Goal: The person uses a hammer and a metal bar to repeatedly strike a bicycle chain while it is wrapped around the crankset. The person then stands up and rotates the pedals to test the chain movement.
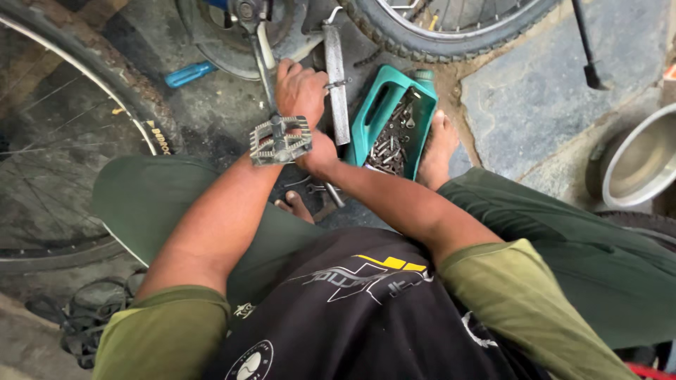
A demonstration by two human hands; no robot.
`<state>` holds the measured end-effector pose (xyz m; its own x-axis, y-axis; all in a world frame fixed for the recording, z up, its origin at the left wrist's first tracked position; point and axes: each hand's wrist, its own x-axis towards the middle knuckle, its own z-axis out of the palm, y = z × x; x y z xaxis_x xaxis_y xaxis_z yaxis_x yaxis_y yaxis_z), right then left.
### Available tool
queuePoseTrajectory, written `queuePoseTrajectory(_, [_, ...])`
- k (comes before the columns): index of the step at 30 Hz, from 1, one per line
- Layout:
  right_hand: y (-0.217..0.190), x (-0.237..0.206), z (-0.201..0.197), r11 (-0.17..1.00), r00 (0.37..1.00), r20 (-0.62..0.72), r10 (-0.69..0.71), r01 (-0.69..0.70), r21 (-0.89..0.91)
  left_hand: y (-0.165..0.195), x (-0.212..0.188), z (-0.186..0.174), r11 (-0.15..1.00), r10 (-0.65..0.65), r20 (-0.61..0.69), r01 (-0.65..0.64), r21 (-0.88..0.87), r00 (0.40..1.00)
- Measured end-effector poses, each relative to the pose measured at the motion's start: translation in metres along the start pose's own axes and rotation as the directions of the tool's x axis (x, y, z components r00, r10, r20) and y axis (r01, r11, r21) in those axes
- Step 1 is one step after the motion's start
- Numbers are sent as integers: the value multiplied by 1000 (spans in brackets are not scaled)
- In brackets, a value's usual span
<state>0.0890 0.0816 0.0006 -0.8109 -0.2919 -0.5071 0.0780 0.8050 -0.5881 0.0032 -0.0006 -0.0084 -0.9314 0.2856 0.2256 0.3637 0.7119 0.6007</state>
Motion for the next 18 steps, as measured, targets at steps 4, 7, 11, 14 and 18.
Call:
queuePoseTrajectory(4, [22, -48, -7, 1000, 1000, 28, 13, -14, 11, 0, -1, -4, 999, 21, 9, -20, -44, 1000])
queuePoseTrajectory(7, [46, -80, -39, 995, 987, 146, 70, -79, 56, -1, -1, -3, 1000, 13, 37, -13, -7, 999])
queuePoseTrajectory(11, [62, -99, -92, 994, 996, 18, 89, -90, 67, -3, -2, 1, 999, 4, 18, -3, -41, 1000])
queuePoseTrajectory(14, [49, -89, -110, 949, 960, -96, 264, -240, 205, -5, -3, 3, 1000, 11, 20, -10, -29, 1000])
queuePoseTrajectory(18, [27, -65, -112, 989, 925, -350, 147, -136, 56, -4, -2, 2, 999, 33, -11, -33, -9, 999])
